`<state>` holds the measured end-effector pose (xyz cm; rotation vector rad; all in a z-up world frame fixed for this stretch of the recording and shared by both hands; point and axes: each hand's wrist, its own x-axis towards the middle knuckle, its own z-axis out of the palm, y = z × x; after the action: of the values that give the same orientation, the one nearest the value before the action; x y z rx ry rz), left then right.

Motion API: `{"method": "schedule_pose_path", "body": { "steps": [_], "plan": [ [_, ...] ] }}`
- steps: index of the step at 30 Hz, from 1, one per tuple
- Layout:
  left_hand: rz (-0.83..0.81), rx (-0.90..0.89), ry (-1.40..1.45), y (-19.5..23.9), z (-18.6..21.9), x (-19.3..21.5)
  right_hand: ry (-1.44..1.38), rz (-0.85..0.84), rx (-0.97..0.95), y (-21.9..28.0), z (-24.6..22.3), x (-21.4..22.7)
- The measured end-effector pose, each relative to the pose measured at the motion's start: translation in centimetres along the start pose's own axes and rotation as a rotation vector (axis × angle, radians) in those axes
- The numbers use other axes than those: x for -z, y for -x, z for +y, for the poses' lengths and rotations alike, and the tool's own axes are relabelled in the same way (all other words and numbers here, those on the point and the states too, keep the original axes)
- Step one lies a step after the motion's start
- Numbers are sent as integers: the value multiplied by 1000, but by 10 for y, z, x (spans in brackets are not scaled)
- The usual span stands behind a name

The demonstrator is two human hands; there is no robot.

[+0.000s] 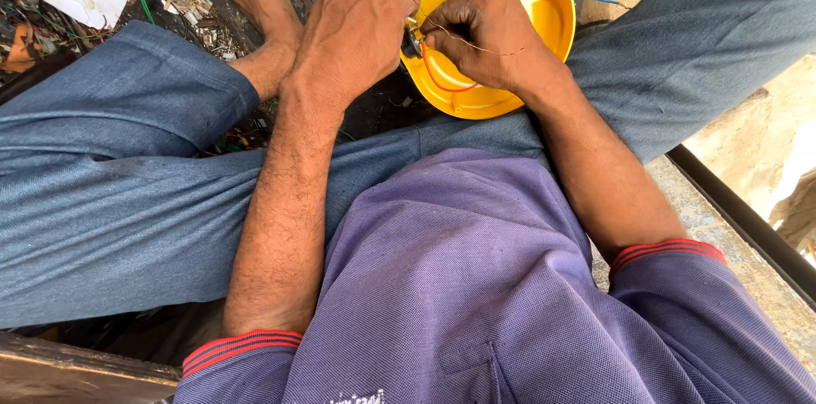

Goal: The person repairs an electrical appliance by stripping and connecting wires to a motor assembly inside a yellow plastic housing. They use pliers to strip insulation and a screwdriver to secure internal components.

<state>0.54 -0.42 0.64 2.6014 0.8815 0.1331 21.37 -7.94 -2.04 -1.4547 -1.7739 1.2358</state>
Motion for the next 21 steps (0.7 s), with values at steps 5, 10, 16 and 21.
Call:
{"method": "schedule_pose_path", "body": {
  "steps": [5, 10, 16, 21],
  "plan": [
    [4, -2, 27, 1, -1, 1, 95, -15, 91, -4, 1, 1],
    [24, 25, 77, 2, -5, 2, -74, 131, 78, -16, 10, -19],
    [62, 32, 139, 4, -8, -1, 8, 178, 71, -21, 10, -24],
    [88, 27, 84, 4, -7, -4, 183, 104, 140, -15, -3, -14]
  ]
}}
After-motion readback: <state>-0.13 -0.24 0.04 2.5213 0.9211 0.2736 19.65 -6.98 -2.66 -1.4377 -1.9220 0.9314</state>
